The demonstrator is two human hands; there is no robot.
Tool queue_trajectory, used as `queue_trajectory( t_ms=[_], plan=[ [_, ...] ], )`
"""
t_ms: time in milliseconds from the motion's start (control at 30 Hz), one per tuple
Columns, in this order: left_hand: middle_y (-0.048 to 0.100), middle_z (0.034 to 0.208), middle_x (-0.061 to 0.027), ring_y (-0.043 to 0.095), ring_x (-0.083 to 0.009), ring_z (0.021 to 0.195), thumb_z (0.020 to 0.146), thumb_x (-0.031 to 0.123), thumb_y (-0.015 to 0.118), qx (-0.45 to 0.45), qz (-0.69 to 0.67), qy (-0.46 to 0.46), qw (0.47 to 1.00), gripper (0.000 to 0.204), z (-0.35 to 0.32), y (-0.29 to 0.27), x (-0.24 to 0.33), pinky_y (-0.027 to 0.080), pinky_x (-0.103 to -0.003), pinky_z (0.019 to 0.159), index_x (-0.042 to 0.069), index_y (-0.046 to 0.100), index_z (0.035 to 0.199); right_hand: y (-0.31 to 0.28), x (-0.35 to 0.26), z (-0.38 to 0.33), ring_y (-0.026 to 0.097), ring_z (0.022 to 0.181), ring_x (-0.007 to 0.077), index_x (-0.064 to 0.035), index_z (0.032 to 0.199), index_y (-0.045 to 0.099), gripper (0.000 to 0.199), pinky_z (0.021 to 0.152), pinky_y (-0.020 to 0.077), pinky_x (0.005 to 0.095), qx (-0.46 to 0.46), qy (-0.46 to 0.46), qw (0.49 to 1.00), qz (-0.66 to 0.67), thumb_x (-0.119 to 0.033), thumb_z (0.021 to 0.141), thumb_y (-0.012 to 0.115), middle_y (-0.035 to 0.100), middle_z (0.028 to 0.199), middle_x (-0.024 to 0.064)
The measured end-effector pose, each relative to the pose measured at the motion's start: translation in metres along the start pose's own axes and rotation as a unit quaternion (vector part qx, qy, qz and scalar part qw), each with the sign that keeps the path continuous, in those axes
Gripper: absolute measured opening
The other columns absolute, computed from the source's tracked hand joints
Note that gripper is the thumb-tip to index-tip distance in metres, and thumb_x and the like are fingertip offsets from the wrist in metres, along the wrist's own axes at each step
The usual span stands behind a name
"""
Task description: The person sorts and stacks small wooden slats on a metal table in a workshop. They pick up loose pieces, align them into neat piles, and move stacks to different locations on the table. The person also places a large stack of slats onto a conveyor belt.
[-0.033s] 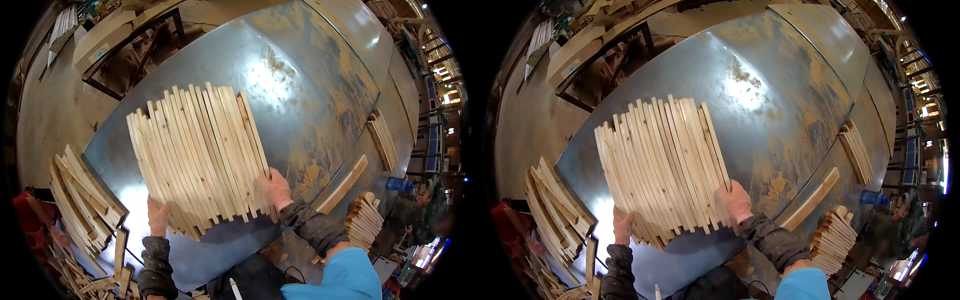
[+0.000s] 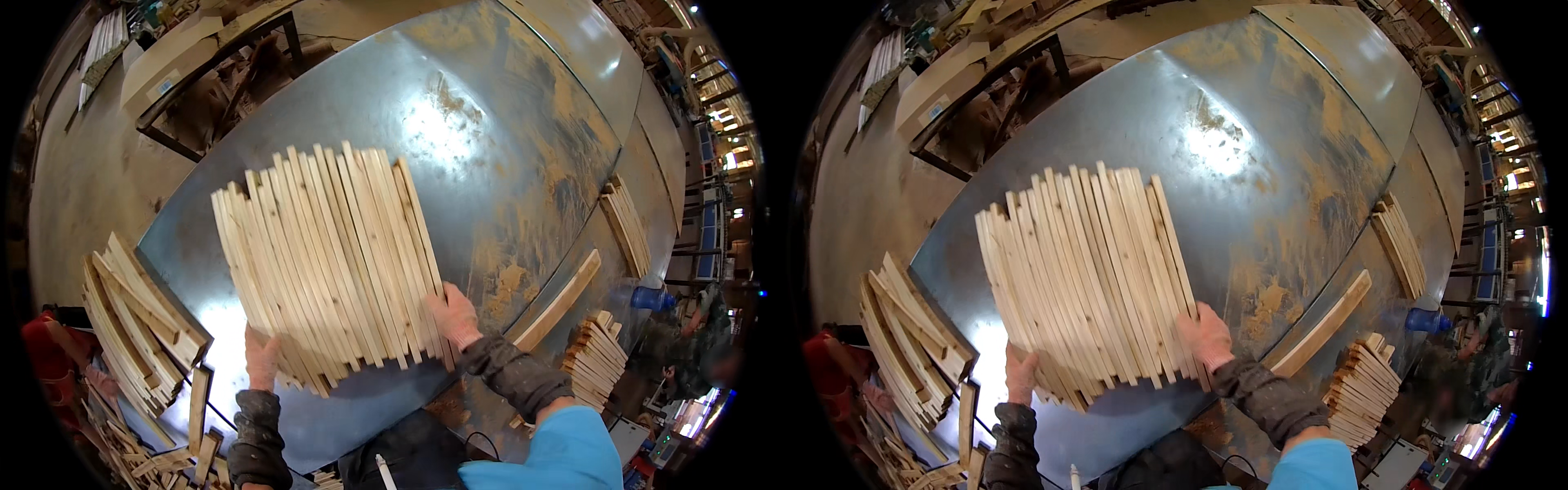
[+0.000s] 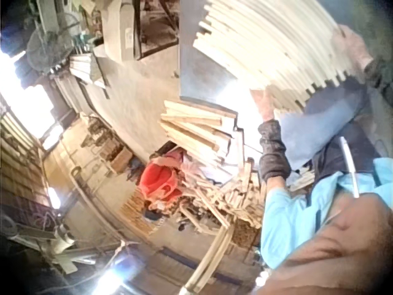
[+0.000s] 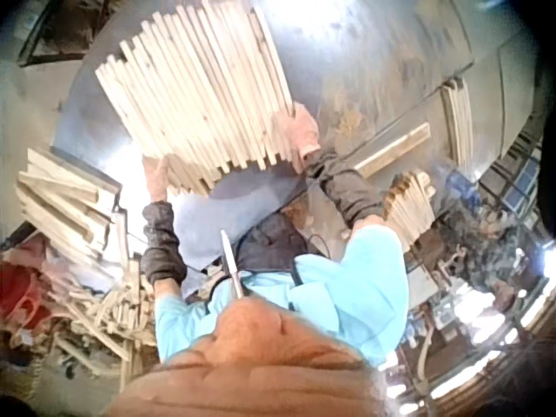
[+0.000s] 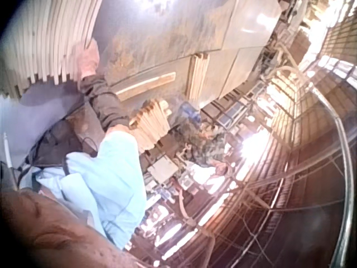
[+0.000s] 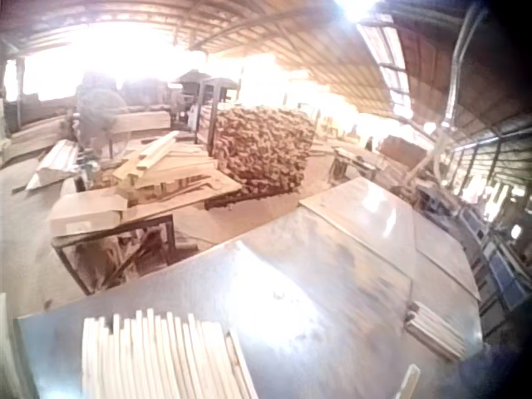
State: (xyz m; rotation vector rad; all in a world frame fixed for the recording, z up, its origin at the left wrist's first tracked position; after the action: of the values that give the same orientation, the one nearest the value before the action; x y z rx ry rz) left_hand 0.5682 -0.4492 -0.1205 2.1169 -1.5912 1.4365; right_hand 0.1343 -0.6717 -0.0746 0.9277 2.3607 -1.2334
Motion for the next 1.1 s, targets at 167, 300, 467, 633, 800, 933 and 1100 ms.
queue_trajectory(
  t_ms=[167,300,467,633,800,933,1100],
  plan=[
    [0.042,0.166,-0.0313,0.04,-0.0494,0.154,0.093,0.036,0.075,-0.057,0.284,0.045,0.956,0.081,-0.054,-0.025,-0.045,0.031,-0.056,0.128,0.01,0.046,0.164,0.002,0.077,-0.034,0.066,0.128,0.0407,-0.0026,0.148,0.062,0.071,0.111,0.0497,0.0476,-0.102,-0.077,0.983,-0.131,-0.054,0.099,0.067,0.071,0.136,0.0231],
    [0.033,0.172,-0.0335,0.028,-0.0555,0.159,0.101,0.047,0.064,-0.023,0.39,0.148,0.909,0.083,-0.035,-0.04,-0.053,0.018,-0.063,0.131,0.005,0.039,0.168,-0.016,0.079,0.001,0.053,0.143,0.0454,-0.0005,0.154,0.057,0.072,0.121,0.0421,0.0513,0.087,-0.278,0.945,-0.148,-0.048,0.101,0.069,0.06,0.153,0.0248],
    [0.039,0.165,-0.0296,0.038,-0.0488,0.147,0.105,0.04,0.06,-0.014,0.39,0.114,0.914,0.079,0.0,-0.012,-0.023,0.023,-0.06,0.129,-0.005,0.035,0.165,0.028,0.099,0.011,0.048,0.15,0.0445,-0.0004,0.162,0.048,0.077,0.125,0.0384,0.05,0.153,-0.296,0.933,-0.134,-0.036,0.1,0.074,0.053,0.159,0.0273],
    [0.048,0.157,-0.0211,0.04,-0.0389,0.151,0.102,0.035,0.068,-0.006,-0.032,0.015,0.999,0.086,-0.021,-0.005,-0.057,0.029,-0.052,0.13,0.001,0.028,0.171,0.034,0.078,-0.009,0.054,0.146,0.0351,0.0002,0.165,0.044,0.075,0.121,0.0437,0.0436,0.023,-0.179,0.975,0.132,-0.028,0.101,0.073,0.057,0.158,0.0209],
    [0.053,0.154,-0.0205,0.057,-0.0348,0.141,0.097,0.022,0.073,-0.101,-0.213,-0.005,0.972,0.089,-0.04,-0.008,-0.01,0.049,-0.048,0.119,0.003,0.026,0.17,0.046,0.064,-0.007,0.063,0.13,0.0263,0.0018,0.159,0.048,0.076,0.114,0.0494,0.0401,-0.135,-0.069,0.928,0.34,-0.024,0.095,0.08,0.066,0.141,0.0134],
    [0.057,0.149,-0.022,0.063,-0.0328,0.134,0.093,0.017,0.077,-0.142,-0.216,-0.085,0.962,0.091,-0.029,-0.004,-0.035,0.057,-0.046,0.112,0.002,0.028,0.168,0.047,0.054,-0.004,0.067,0.124,0.0245,-0.0012,0.154,0.05,0.078,0.111,0.0539,0.0419,-0.191,-0.003,0.935,0.298,-0.03,0.091,0.086,0.068,0.135,0.0133],
    [0.064,0.14,-0.0209,0.068,-0.0342,0.126,0.082,0.012,0.086,-0.189,-0.297,-0.101,0.93,0.095,-0.033,0.006,-0.026,0.058,-0.048,0.111,0.001,0.037,0.162,0.044,0.051,0.005,0.071,0.118,0.027,0.0,0.154,0.05,0.08,0.105,0.0589,0.0423,-0.223,-0.005,0.923,0.315,-0.025,0.088,0.088,0.069,0.134,0.0153]
  ],
)
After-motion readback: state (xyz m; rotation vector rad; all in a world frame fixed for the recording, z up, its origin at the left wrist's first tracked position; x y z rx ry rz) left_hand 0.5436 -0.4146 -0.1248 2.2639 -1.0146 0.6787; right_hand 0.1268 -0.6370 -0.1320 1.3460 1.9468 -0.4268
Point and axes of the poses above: each hand's wrist, its own z-axis towards the middle knuckle, its own y-axis out of the palm, x = y × z, the point moved 7 cm from there along z, towards the middle knuckle
